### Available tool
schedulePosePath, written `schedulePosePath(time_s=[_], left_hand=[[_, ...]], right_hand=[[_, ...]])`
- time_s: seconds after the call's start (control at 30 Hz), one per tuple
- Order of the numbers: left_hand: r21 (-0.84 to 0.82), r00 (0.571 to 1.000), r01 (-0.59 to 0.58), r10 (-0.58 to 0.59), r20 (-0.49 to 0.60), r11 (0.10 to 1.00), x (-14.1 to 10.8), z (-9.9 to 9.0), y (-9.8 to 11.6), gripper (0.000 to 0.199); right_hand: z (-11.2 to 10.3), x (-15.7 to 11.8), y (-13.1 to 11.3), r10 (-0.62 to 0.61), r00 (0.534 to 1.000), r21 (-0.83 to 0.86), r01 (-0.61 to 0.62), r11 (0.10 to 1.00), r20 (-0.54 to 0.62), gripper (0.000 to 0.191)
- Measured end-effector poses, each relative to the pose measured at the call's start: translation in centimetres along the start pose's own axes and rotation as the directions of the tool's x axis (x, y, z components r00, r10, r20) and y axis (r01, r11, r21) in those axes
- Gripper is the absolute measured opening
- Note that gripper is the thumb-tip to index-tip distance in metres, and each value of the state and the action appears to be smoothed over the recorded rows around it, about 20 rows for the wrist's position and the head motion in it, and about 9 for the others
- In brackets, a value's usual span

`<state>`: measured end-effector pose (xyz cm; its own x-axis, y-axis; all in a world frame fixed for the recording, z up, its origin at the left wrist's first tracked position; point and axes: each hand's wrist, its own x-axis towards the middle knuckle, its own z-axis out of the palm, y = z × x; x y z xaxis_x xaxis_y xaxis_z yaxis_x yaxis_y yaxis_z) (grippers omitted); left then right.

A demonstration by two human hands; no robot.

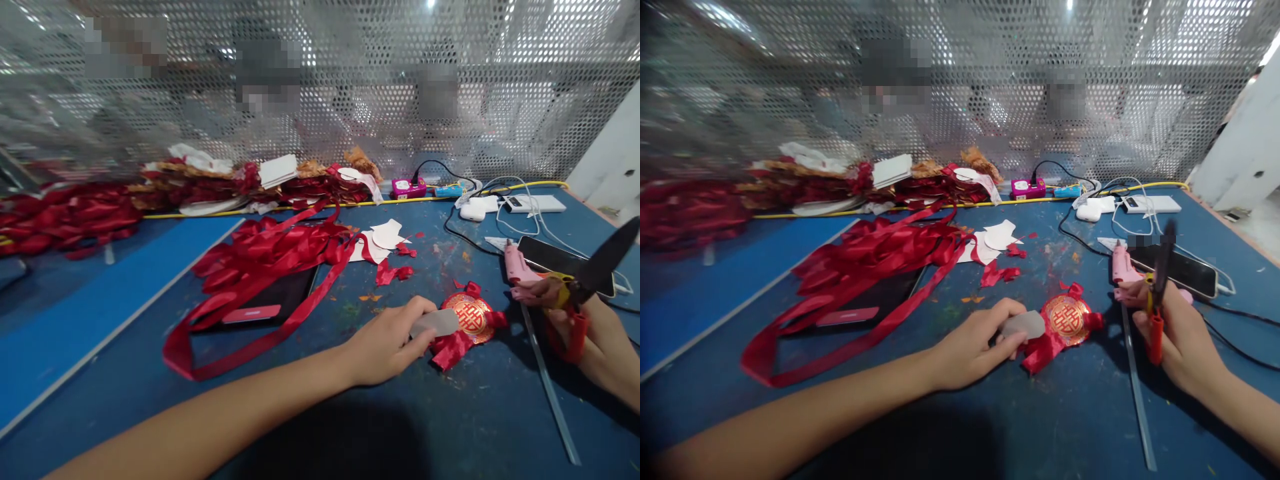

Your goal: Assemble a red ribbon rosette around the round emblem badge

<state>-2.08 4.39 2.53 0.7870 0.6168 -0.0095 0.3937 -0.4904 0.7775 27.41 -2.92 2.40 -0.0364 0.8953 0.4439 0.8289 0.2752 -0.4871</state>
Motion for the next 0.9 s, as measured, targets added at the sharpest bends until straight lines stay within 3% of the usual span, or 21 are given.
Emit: schedulePosePath(time_s=[0.2,0.33,0.47,0.77,0.9], left_hand=[[-0.060,0.999,0.042,-0.040,0.024,0.997,0.1,-0.1,0.1,0.017],[-0.085,0.998,0.058,-0.056,0.034,0.995,0.1,-0.2,0.1,0.016],[-0.087,0.994,0.106,-0.102,0.048,0.991,0.3,-0.3,0.2,0.016],[-0.040,0.979,0.200,-0.198,0.037,0.979,0.3,-0.2,0.5,0.018],[-0.030,0.983,0.179,-0.177,0.040,0.983,0.4,-0.3,0.4,0.018]], right_hand=[[0.3,-0.4,1.0,0.075,0.995,0.094,-0.069,0.993,-0.060,0.033],[0.5,-0.5,1.3,0.110,0.993,0.143,-0.103,0.984,-0.039,0.038],[0.5,-0.9,1.6,0.118,0.992,0.244,-0.123,0.962,0.034,0.031],[0.4,-0.7,1.4,-0.032,0.996,0.195,0.017,0.981,0.077,0.026],[0.3,-0.2,0.9,-0.020,0.999,0.133,0.015,0.991,0.037,0.019]])
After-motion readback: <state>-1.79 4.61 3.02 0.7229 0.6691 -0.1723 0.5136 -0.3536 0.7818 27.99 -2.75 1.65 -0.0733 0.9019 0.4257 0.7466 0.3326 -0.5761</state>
